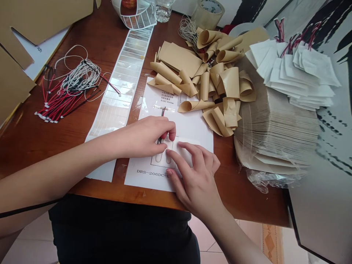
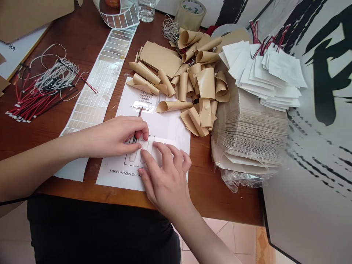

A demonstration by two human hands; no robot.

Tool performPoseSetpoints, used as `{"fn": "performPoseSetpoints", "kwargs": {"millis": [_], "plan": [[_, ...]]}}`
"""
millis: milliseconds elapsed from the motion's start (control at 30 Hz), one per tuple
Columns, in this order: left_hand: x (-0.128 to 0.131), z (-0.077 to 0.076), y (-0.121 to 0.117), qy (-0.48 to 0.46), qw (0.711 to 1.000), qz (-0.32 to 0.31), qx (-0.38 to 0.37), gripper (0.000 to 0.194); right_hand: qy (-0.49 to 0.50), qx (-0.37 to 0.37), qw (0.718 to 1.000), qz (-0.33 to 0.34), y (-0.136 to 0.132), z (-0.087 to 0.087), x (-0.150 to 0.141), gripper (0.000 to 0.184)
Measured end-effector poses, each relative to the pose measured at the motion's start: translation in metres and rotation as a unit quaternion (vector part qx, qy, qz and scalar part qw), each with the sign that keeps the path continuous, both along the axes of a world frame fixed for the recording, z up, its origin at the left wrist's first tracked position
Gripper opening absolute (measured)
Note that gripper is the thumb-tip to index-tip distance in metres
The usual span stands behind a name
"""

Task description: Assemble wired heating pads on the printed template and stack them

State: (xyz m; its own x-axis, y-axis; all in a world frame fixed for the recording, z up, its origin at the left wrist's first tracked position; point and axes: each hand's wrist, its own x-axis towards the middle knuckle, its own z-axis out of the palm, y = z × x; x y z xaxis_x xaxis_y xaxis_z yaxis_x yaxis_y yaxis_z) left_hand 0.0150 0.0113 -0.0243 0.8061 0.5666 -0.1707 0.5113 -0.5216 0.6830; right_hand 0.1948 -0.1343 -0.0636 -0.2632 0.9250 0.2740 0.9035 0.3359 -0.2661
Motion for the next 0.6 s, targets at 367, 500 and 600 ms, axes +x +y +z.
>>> {"fn": "performPoseSetpoints", "kwargs": {"millis": [367, 500, 600], "plan": [[0.003, -0.005, -0.005, -0.013, 0.999, 0.045, -0.002, 0.015, 0.001, 0.000, 1.000, -0.005, -0.001, 0.000, -0.001, 0.032], [0.002, 0.001, -0.001, 0.001, 0.999, 0.036, -0.037, 0.019, 0.009, 0.003, 1.000, 0.003, -0.001, 0.000, 0.000, 0.033], [0.000, 0.007, 0.002, 0.011, 0.998, 0.016, -0.055, 0.023, 0.008, 0.001, 1.000, 0.014, -0.002, 0.000, 0.001, 0.035]]}}
